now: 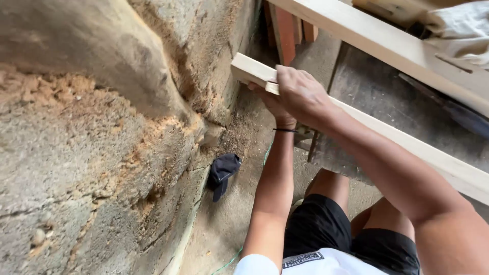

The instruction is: The person kneels on the floor and uses a chisel to carve and shape the edges of a long wooden plank. They frequently pause to wipe the wood with their hand and inspect the surface. The person also uses a sanding block to smooth the plank's surface.

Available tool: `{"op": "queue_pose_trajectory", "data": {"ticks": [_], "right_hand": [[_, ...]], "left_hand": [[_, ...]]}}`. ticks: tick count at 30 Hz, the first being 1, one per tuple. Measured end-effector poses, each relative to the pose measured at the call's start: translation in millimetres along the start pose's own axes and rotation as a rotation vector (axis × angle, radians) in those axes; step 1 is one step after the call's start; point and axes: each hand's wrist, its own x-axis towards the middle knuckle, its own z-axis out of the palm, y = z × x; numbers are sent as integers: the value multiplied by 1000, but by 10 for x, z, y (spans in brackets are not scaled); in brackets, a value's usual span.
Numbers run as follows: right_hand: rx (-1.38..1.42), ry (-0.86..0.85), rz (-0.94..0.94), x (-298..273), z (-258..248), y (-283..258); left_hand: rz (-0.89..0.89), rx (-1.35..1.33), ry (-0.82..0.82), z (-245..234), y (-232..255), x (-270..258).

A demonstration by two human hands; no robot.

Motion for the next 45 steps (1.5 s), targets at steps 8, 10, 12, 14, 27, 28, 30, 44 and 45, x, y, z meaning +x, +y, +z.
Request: {"op": "queue_pose_trajectory", "data": {"ticks": [8,10,12,14,27,28,30,44,45], "right_hand": [[192,-166,160,841,207,-344],[161,-157,149,686,195,-286],[77,-74,199,314,65,-210],[105,-146,213,-201,-303,-119],[48,-170,238,-1164,-754,204],[44,-164,249,-976,-602,167],[134,-59,200,-570,-288,102],[-144,-32,481,-4397,-1282,1250],[-127,81,418,-4777,-1309,1362]], "left_hand": [[25,-54,13,56,153,143],[19,-65,13,49,151,131],[1,-70,17,7,145,65],[-29,-60,12,-87,64,-39],[-128,-321,-52,85,419,-124],[-133,-320,-64,67,349,-101],[-162,-221,64,22,223,-22],[-59,-416,-8,148,423,-87],[-12,-406,-1,155,409,-91]]}}
